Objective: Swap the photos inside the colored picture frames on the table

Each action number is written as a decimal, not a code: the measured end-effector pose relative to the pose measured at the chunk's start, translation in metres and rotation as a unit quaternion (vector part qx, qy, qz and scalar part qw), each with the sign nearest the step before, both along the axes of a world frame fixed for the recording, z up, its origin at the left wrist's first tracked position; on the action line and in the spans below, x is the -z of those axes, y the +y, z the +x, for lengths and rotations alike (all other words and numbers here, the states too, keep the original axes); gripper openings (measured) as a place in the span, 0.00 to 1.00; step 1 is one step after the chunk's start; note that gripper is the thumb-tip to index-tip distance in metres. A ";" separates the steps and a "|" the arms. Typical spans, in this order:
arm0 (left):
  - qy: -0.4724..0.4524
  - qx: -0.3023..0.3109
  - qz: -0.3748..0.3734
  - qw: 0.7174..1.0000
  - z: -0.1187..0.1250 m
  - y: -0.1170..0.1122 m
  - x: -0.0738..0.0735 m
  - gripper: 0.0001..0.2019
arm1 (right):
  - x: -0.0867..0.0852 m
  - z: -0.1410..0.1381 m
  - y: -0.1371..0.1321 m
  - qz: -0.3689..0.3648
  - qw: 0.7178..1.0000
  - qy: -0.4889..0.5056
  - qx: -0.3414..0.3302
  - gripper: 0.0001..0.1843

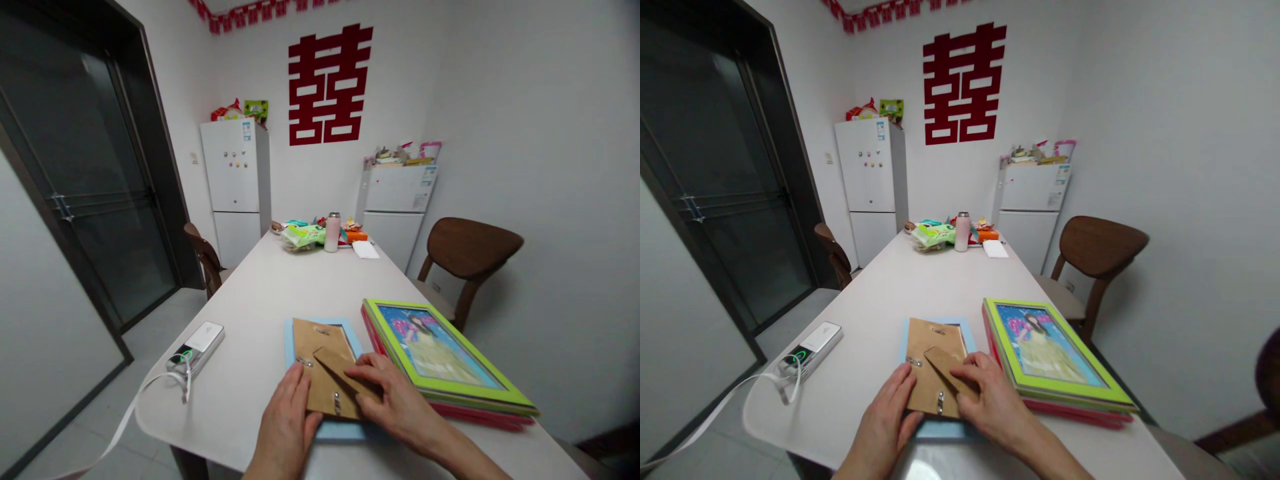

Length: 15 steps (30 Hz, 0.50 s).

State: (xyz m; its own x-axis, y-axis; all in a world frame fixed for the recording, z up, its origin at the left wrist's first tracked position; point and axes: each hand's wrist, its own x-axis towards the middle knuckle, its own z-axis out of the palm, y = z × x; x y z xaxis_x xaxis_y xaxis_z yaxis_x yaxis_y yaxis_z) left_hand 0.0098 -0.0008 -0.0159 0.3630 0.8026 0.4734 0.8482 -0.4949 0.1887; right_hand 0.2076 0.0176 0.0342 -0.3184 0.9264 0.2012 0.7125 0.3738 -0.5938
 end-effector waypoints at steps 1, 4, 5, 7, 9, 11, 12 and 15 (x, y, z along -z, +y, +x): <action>0.006 0.002 -0.021 1.000 0.003 0.000 0.002 0.21 | 0.004 0.003 0.000 -0.001 1.000 -0.009 0.001 0.19; 0.023 0.004 -0.076 0.997 0.007 0.002 0.000 0.18 | 0.014 0.005 0.000 0.010 1.000 -0.029 -0.003 0.20; 0.027 0.005 -0.092 0.995 0.007 0.002 -0.003 0.17 | 0.017 0.003 0.000 0.014 0.999 -0.033 -0.005 0.20; 0.029 0.006 -0.120 0.992 0.006 0.001 -0.010 0.15 | 0.022 0.001 0.001 0.020 0.999 -0.037 -0.010 0.20; 0.025 0.006 -0.138 0.990 0.005 0.001 -0.015 0.15 | 0.025 0.000 0.001 0.026 0.999 -0.034 -0.012 0.19; 0.016 0.006 -0.143 0.990 0.005 0.001 -0.018 0.15 | 0.027 0.000 0.000 0.033 0.999 -0.032 -0.017 0.18; 0.010 0.006 -0.142 0.990 0.005 0.002 -0.018 0.15 | 0.027 0.000 -0.001 0.037 0.999 -0.032 -0.018 0.18; -0.012 0.006 -0.135 0.991 0.004 0.006 -0.018 0.13 | 0.028 -0.002 -0.001 0.050 0.998 -0.036 -0.010 0.17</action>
State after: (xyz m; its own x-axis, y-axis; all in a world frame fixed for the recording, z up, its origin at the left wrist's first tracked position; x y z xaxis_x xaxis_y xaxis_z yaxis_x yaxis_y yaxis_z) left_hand 0.0135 0.0054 0.0023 0.3637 0.8970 0.2514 0.8366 -0.4332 0.3354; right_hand 0.2059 0.0167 0.0058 -0.3532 0.8961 0.2690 0.7435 0.4433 -0.5006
